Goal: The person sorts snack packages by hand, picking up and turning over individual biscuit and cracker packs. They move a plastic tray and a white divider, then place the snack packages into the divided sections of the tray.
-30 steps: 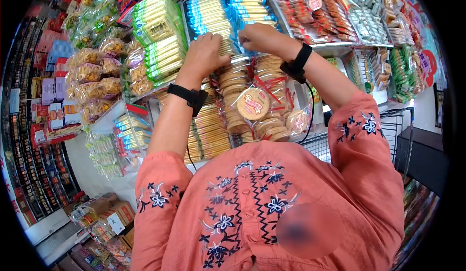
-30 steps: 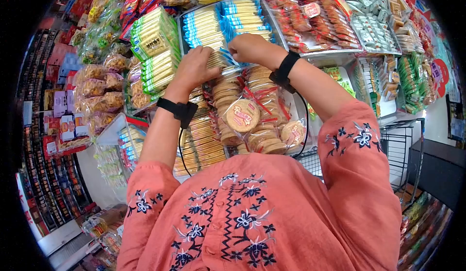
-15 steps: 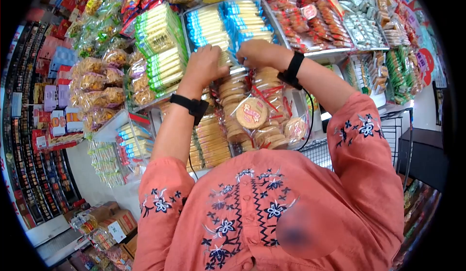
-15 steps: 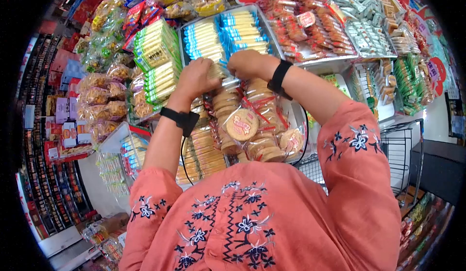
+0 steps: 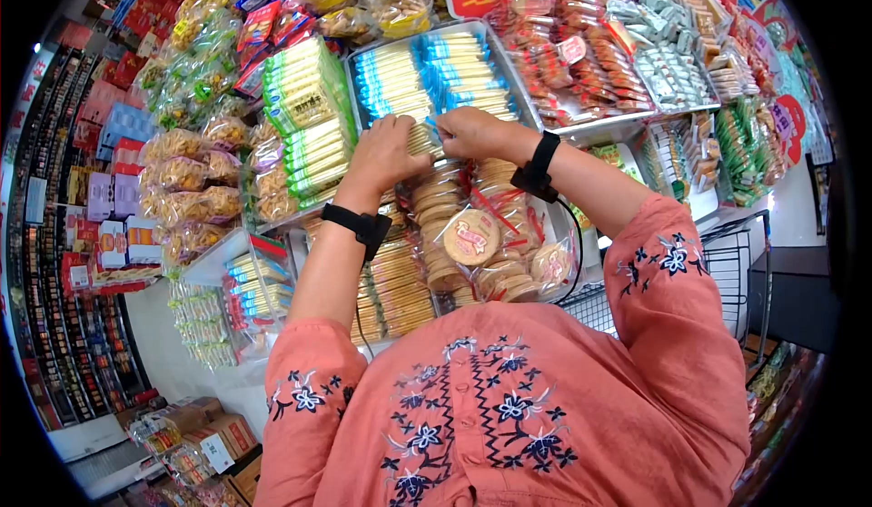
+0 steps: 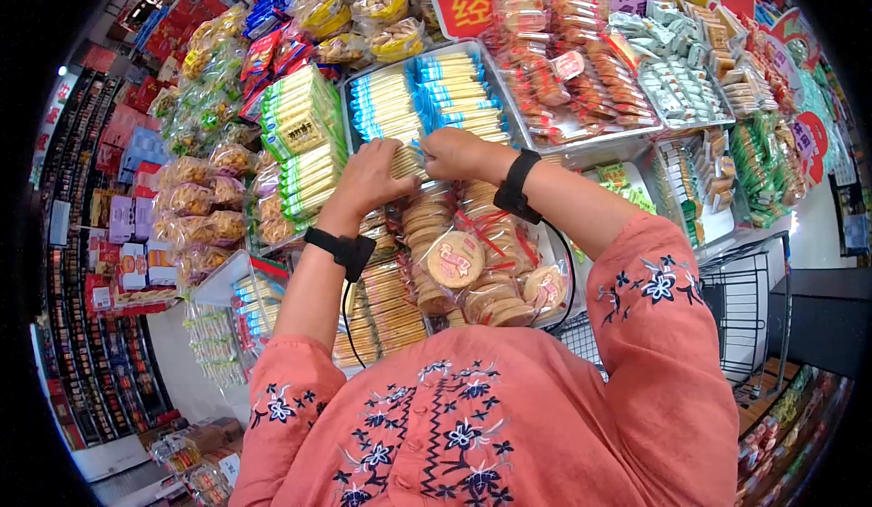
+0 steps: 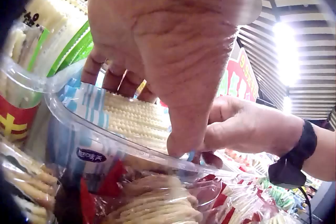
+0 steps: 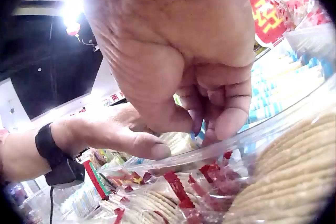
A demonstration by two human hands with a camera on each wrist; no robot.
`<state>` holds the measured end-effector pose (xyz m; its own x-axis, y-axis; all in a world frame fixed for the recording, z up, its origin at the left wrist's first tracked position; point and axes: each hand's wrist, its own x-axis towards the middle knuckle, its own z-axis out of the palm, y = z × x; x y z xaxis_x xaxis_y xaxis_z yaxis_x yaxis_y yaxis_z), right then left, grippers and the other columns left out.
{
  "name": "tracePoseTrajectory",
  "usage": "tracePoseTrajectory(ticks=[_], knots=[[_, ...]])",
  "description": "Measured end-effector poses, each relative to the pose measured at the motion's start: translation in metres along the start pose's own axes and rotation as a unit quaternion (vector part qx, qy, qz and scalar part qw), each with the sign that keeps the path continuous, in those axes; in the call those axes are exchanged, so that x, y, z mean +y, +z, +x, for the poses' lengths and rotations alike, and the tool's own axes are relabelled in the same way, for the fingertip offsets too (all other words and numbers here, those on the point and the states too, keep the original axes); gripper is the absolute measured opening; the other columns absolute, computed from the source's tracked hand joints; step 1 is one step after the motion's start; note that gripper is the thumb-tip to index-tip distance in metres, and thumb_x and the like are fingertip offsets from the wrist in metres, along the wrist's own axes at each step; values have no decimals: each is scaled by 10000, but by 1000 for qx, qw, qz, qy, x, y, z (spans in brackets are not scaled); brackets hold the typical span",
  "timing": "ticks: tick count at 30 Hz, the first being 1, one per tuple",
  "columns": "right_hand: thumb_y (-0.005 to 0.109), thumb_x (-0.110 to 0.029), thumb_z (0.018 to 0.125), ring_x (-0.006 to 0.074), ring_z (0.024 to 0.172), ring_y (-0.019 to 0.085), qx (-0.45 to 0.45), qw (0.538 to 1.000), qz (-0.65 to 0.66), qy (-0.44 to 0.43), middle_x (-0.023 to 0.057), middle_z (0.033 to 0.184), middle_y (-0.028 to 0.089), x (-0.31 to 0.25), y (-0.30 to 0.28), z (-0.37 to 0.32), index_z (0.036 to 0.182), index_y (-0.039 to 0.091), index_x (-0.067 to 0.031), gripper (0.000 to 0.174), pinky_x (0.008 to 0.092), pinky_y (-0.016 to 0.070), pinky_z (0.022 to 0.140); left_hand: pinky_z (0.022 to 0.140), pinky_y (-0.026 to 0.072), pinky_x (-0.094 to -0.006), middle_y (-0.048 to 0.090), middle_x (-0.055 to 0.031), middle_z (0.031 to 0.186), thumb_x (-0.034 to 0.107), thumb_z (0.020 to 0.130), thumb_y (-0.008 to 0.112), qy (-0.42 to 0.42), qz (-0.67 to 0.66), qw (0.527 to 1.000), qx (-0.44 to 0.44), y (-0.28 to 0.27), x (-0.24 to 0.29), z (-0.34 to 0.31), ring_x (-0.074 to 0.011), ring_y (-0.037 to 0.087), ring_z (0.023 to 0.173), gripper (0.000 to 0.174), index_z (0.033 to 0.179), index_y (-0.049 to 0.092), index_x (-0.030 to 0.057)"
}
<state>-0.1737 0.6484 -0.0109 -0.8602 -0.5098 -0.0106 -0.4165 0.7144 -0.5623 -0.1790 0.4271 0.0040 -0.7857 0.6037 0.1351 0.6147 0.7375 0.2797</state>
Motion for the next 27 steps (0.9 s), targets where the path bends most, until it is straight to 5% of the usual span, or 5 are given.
tracePoseTrajectory(ticks=[4,16,19,23,27], knots=[[666,-184,785,425,747,644,44,999,13,-9,217,785,665,0,4,-1,861,645,-32,171,498,484,665,926,500,-491,647,-239,1134,396,741,789,-9,3,1000,-11,-4,5,2,-414,608,1084,680,1281,561,52],[697,-180,785,407,794,670,37,994,101,9,218,829,684,-7,-4,0,873,657,-9,196,459,514,702,858,513,-502,646,-212,1093,380,747,756,23,31,999,12,-4,15,6,-407,623,1049,650,1269,551,51],[717,-188,780,367,822,680,2,979,201,40,180,855,694,-7,-18,-10,939,651,-24,238,445,514,713,831,510,-504,633,-200,1039,374,734,753,34,39,999,1,-4,12,6,-400,622,1027,600,1203,572,46],[729,-186,817,335,964,674,50,994,74,-56,193,1064,689,13,-11,-14,1204,600,-19,442,408,544,831,820,510,-502,622,-199,1019,380,721,754,42,43,998,20,-4,13,4,-398,622,995,561,1134,584,41],[752,-233,808,383,1047,653,17,999,-30,-19,225,1115,668,5,-3,-9,1304,537,-33,577,444,531,867,811,513,-500,619,-204,1023,381,713,764,43,42,998,19,-6,14,3,-404,622,975,564,1115,580,30]])
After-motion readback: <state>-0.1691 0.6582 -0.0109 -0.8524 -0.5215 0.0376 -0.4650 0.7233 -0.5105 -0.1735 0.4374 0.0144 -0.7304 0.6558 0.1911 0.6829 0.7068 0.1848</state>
